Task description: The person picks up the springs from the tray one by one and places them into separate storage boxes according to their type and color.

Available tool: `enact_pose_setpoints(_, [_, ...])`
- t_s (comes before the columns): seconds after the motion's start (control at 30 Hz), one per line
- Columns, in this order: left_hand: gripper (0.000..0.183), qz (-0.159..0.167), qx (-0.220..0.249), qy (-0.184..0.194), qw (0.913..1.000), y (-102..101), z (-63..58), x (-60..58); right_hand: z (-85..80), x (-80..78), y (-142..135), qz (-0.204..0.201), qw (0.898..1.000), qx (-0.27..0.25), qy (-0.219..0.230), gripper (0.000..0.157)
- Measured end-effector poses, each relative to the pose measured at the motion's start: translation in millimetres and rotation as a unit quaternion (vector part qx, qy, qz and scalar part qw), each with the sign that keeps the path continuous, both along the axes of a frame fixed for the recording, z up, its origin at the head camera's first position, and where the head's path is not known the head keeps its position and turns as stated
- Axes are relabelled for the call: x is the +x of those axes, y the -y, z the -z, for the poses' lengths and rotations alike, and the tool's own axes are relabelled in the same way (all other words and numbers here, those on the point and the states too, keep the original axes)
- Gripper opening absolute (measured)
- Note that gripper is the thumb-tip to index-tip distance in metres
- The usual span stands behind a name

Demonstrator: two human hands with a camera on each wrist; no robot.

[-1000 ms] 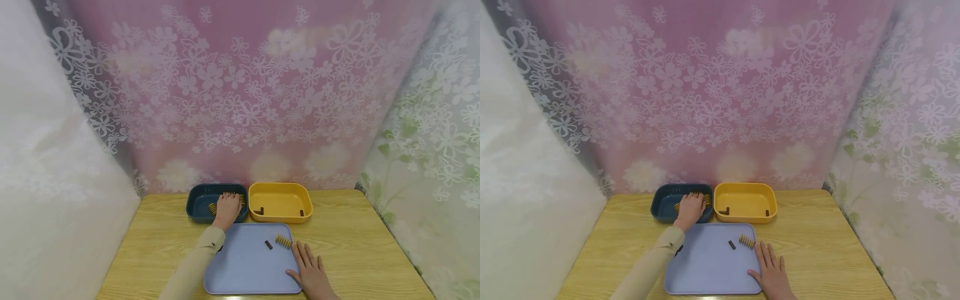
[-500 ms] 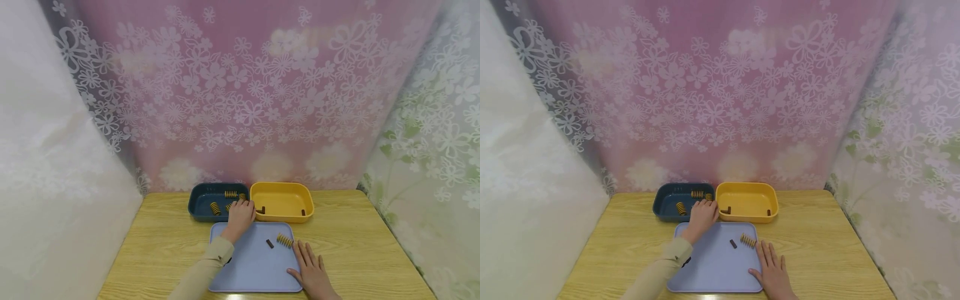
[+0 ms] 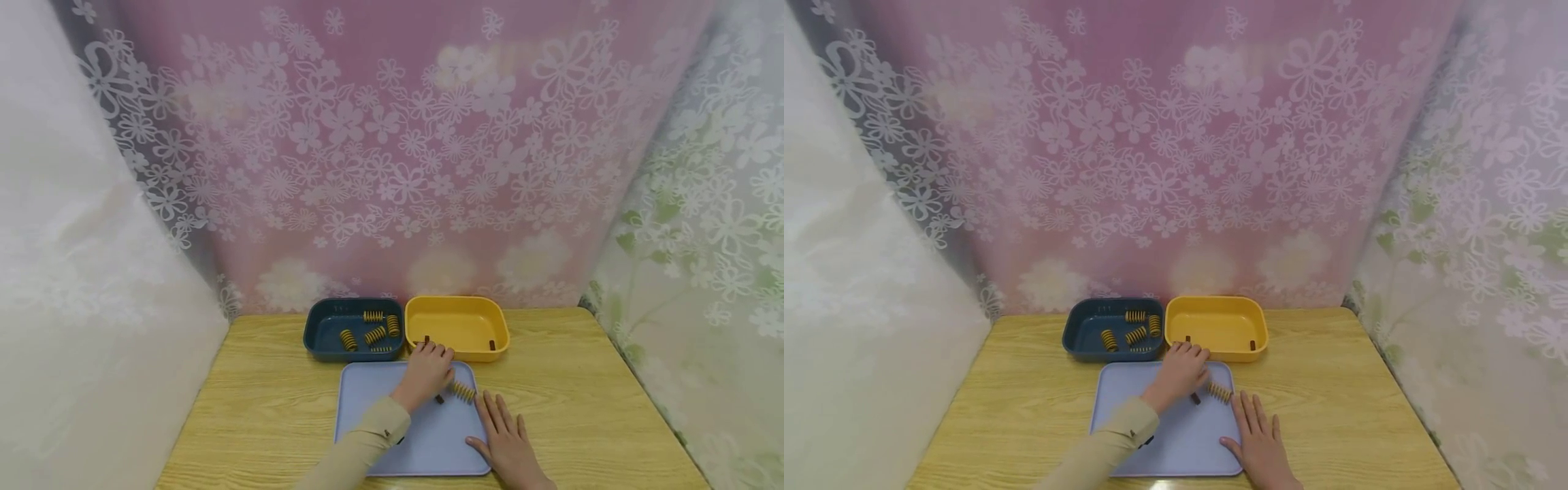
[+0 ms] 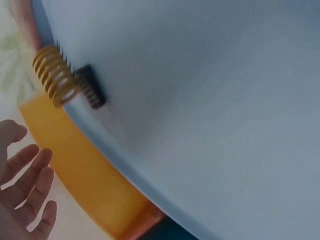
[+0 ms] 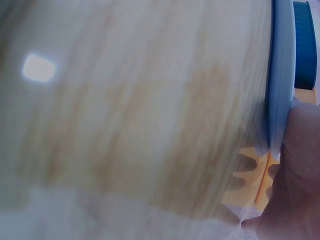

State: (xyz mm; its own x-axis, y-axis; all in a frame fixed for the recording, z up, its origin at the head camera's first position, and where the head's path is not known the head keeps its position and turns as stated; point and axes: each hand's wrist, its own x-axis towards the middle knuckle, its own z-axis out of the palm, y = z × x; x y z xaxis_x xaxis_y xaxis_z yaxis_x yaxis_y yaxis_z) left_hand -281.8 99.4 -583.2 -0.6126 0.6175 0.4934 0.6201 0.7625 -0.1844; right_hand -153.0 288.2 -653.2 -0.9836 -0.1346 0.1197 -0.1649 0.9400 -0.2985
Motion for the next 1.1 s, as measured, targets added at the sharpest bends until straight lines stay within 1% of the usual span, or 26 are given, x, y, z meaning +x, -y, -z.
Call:
enact_pose_setpoints(0.07, [0.027,0.016,-0.016,0.026,0.9994,-6,2.9,4.6,-0.6,0.8,0,-0.001,1.0,-0.003,-0.008,0.08])
enact_pose_setpoints(0.17, [0.028,0.037,-0.036,0.056,0.9971,-12,6.4,10.3,-1.6,1.4,1,-0.003,1.0,-0.003,-0.016,0.079])
enact_pose_setpoints(0.3, [0.03,0.053,-0.078,0.068,0.9932,-17,11.5,14.9,-1.6,1.6,1,-0.004,1.0,-0.004,-0.014,0.079])
enact_pose_setpoints(0.4, [0.034,0.047,-0.11,0.07,0.9903,-19,16.6,16.4,-1.0,1.5,1,-0.006,1.0,-0.002,-0.007,0.079])
enact_pose_setpoints(0.53, [0.031,0.033,-0.13,0.071,0.9884,-20,23.3,16.3,-0.5,1.7,1,-0.006,1.0,-0.002,-0.007,0.079])
enact_pose_setpoints(0.67, [0.03,0.024,-0.135,0.071,0.988,-21,26.8,15.8,-1.4,1.9,1,-0.006,1.0,-0.003,-0.013,0.079])
enact_pose_setpoints(0.83, [0.033,0.012,-0.142,0.075,0.987,-23,26.4,16.2,-3.7,2.3,2,-0.008,1.0,-0.005,-0.017,0.079])
enact_pose_setpoints(1.1, [0.038,-0.004,-0.144,0.069,0.9871,-24,29.1,16.0,-5.1,2.9,2,-0.004,1.0,-0.006,-0.006,0.079])
